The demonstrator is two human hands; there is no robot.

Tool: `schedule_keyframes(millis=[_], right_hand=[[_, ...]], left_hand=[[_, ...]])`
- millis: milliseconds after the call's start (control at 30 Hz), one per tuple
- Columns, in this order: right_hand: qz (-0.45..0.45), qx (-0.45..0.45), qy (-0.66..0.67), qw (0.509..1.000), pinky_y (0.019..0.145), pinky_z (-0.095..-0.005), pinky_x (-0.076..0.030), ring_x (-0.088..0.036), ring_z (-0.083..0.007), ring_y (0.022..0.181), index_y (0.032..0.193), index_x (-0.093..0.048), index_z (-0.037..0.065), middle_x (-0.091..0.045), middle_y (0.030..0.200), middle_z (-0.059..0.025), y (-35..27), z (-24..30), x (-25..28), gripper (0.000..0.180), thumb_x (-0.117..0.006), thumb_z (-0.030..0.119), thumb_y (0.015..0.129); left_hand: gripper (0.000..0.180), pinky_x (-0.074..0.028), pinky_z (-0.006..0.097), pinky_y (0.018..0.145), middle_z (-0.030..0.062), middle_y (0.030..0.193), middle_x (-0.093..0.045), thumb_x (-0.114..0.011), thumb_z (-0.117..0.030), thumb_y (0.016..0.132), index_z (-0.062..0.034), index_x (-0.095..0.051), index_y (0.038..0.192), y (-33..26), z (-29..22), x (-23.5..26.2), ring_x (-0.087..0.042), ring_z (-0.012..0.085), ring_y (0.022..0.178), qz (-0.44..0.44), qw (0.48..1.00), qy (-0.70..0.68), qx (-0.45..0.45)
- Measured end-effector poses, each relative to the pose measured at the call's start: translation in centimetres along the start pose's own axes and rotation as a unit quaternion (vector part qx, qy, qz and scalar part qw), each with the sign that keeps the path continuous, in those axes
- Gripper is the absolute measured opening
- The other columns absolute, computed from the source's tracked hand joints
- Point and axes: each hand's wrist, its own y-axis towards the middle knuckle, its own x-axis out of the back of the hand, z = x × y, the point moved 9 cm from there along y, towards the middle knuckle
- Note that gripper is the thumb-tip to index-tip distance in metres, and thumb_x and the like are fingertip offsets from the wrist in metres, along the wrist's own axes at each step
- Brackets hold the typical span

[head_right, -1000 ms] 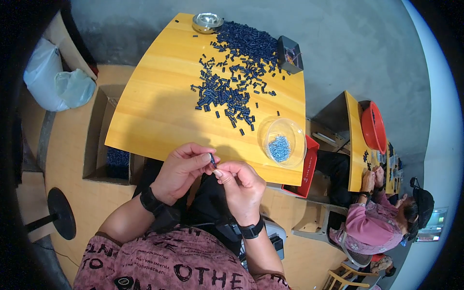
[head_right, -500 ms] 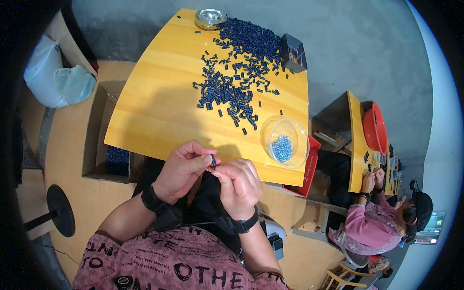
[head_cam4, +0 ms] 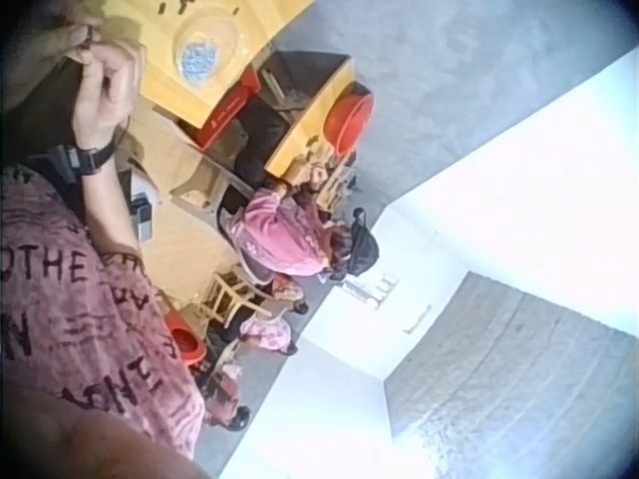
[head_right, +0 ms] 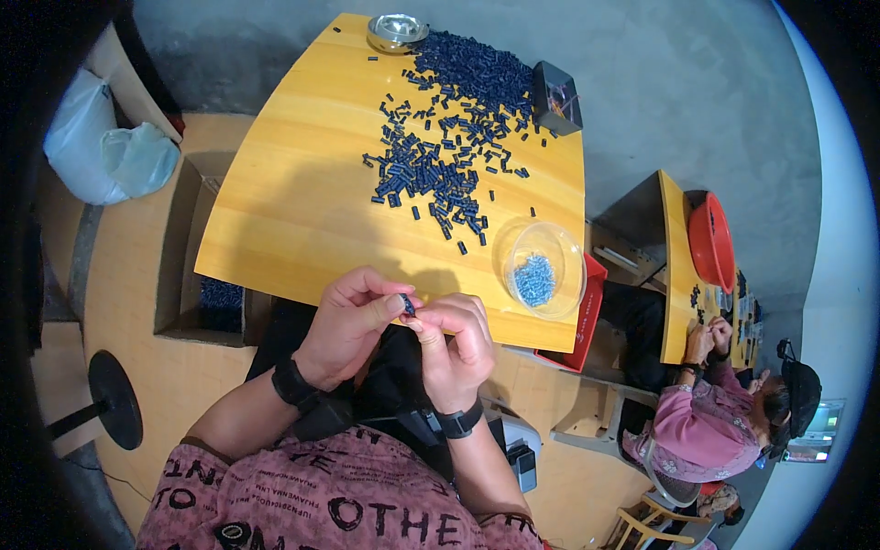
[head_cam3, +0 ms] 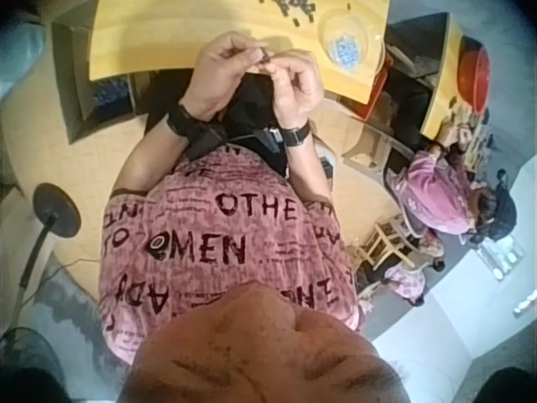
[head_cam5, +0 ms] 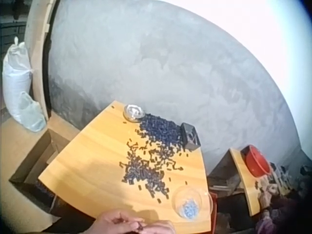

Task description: The person assembles components by hand, picking up a black plastic piece and a small blue part, then fitting the blue part into the black piece. They place the assembled unit into a clear plastic bowl and repeat the process.

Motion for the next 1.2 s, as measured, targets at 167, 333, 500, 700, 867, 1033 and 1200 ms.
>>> schedule_keyframes(millis=[167,333,500,700,867,1033,1200], right_hand=[[0.003,-0.010,-0.019,1.000,0.070,-0.0291,-0.047,-0.056,-0.0192,0.077,0.084,-0.063,0.002,-0.060,0.084,-0.0075,0.1,0.4,0.1,0.013,-0.075,-0.001,0.079],[-0.037,-0.059,0.041,0.997,0.073,-0.0267,-0.045,-0.055,-0.0173,0.079,0.086,-0.062,0.002,-0.058,0.088,-0.0072,-0.9,-0.7,-0.2,0.014,-0.073,-0.004,0.079],[-0.063,-0.152,0.171,0.971,0.076,-0.0253,-0.045,-0.055,-0.0137,0.084,0.092,-0.061,0.001,-0.058,0.093,-0.0060,-1.6,-2.4,-0.8,0.015,-0.071,-0.005,0.082],[-0.041,-0.150,0.130,0.979,0.073,-0.0232,-0.043,-0.054,-0.0127,0.081,0.089,-0.063,0.000,-0.058,0.091,-0.0055,-0.9,-2.7,-0.8,0.012,-0.071,-0.004,0.081],[-0.036,-0.108,0.044,0.993,0.070,-0.0241,-0.043,-0.053,-0.0137,0.078,0.086,-0.064,0.000,-0.059,0.088,-0.0059,-0.3,-2.9,-0.5,0.011,-0.072,-0.004,0.080],[-0.030,-0.091,-0.016,0.995,0.070,-0.0250,-0.044,-0.054,-0.0146,0.079,0.086,-0.064,0.000,-0.059,0.089,-0.0066,0.0,-2.8,-0.5,0.011,-0.073,-0.003,0.079],[-0.067,-0.130,0.067,0.987,0.072,-0.0250,-0.045,-0.055,-0.0157,0.079,0.086,-0.064,-0.001,-0.059,0.087,-0.0071,-0.4,-4.1,-0.2,0.012,-0.073,-0.003,0.079]], left_hand=[[0.010,-0.052,0.026,0.081,0.0061,0.094,-0.068,-0.062,0.000,0.091,-0.0008,-0.065,0.100,0.0,-0.2,-0.5,-0.063,0.0116,0.089,0.005,1.000,-0.022,-0.005],[0.010,-0.051,0.029,0.086,0.0078,0.096,-0.068,-0.063,0.001,0.090,-0.0020,-0.065,0.099,0.2,-0.6,-0.3,-0.063,0.0142,0.092,0.011,0.998,0.053,-0.035],[0.011,-0.050,0.032,0.090,0.0101,0.098,-0.068,-0.063,0.003,0.089,-0.0024,-0.064,0.099,0.5,-1.1,-0.3,-0.064,0.0172,0.096,0.025,0.996,0.072,-0.048],[0.014,-0.050,0.031,0.090,0.0109,0.102,-0.069,-0.064,0.001,0.089,-0.0011,-0.067,0.103,1.1,-0.8,0.8,-0.064,0.0169,0.095,0.002,0.996,0.085,0.011],[0.015,-0.050,0.027,0.084,0.0069,0.097,-0.070,-0.065,0.001,0.087,-0.0003,-0.070,0.101,2.0,-1.1,1.3,-0.063,0.0140,0.089,-0.014,0.993,0.121,-0.002],[0.014,-0.049,0.026,0.083,0.0063,0.094,-0.069,-0.064,0.003,0.086,0.0001,-0.071,0.098,2.6,-1.5,1.0,-0.063,0.0128,0.089,-0.003,0.983,0.180,-0.026],[0.015,-0.049,0.026,0.083,0.0067,0.093,-0.069,-0.063,0.003,0.087,0.0000,-0.071,0.099,2.9,-1.3,0.8,-0.063,0.0127,0.089,0.010,0.983,0.182,-0.038]])
